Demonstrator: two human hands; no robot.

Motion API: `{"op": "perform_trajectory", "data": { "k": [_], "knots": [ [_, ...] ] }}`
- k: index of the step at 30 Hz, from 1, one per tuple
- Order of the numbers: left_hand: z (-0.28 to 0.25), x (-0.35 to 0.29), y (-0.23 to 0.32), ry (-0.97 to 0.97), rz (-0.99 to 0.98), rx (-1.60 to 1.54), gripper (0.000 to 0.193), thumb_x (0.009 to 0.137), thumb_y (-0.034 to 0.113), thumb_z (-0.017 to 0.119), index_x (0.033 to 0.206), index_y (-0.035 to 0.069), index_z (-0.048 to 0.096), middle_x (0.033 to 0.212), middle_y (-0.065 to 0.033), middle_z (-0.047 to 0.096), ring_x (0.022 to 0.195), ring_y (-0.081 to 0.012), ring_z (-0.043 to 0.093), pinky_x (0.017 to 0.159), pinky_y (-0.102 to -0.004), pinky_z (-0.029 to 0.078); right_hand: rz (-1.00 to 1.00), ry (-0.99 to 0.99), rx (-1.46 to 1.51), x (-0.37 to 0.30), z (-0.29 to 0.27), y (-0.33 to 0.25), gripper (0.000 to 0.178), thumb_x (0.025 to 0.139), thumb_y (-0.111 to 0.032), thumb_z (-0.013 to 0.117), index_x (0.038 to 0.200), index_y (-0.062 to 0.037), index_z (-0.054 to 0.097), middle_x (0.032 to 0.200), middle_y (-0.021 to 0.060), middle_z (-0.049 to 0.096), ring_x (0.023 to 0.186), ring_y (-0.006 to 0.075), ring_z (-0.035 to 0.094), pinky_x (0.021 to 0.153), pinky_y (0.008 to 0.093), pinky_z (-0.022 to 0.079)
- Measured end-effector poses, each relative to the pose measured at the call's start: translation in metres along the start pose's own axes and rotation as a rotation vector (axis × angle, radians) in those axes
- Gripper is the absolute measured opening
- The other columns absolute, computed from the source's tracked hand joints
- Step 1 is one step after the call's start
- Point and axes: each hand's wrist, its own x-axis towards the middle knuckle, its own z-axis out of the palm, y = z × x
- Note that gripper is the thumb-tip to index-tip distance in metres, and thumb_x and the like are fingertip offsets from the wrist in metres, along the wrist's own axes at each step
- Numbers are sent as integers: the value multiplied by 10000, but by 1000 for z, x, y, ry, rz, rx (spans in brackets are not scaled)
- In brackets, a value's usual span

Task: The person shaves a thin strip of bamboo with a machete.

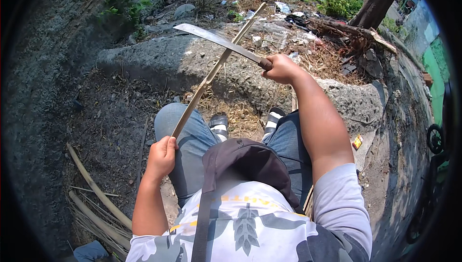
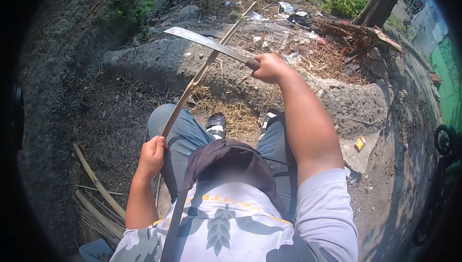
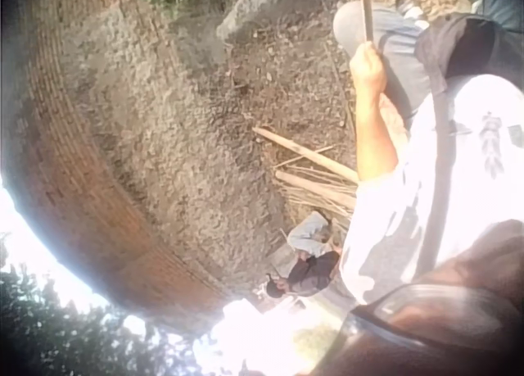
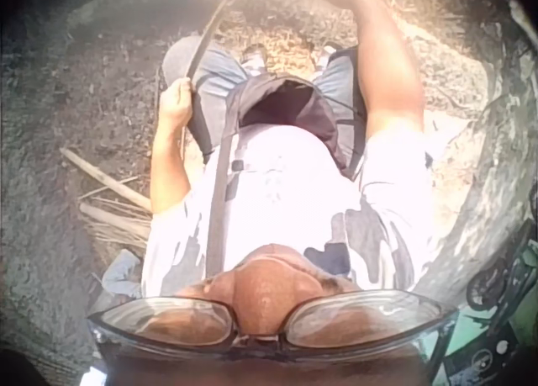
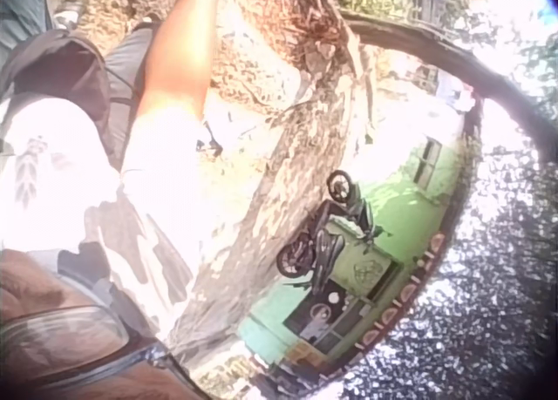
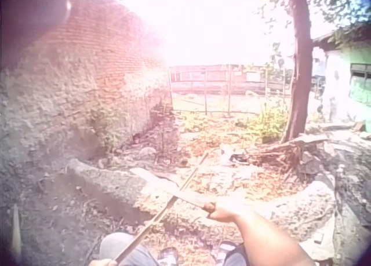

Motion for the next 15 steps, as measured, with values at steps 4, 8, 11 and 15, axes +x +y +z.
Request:
{"op": "perform_trajectory", "data": {
  "k": [4,8,11,15],
  "knots": [
    [0,0,6,-5,23,43,365,1087,242,528,847,-11,636,684,-168,633,594,-285,593,601,-398,465,-156,-17,-248,-23,3,-46,313,841,-349,780,1086,-157,750,1037,140,758,1011,349,721,881,474,562],
    [0,-7,6,13,85,83,340,1080,224,535,852,-9,632,702,-188,632,622,-339,621,606,-416,472,-161,79,-261,-16,-6,-18,280,829,-310,771,1064,-158,759,983,145,765,980,346,728,858,467,568],
    [4,-2,3,25,144,103,327,1075,213,538,853,-8,631,711,-202,629,638,-372,625,609,-426,476,150,212,123,9,-12,42,292,825,-293,761,1025,-80,748,931,146,765,898,300,736,823,428,555],
    [4,-4,13,34,130,136,329,1074,215,539,849,-9,626,720,-212,630,649,-396,620,612,-433,476,223,194,329,13,-1,62,333,775,-265,767,988,-13,718,882,156,752,822,281,722,776,403,539]
  ]
}}
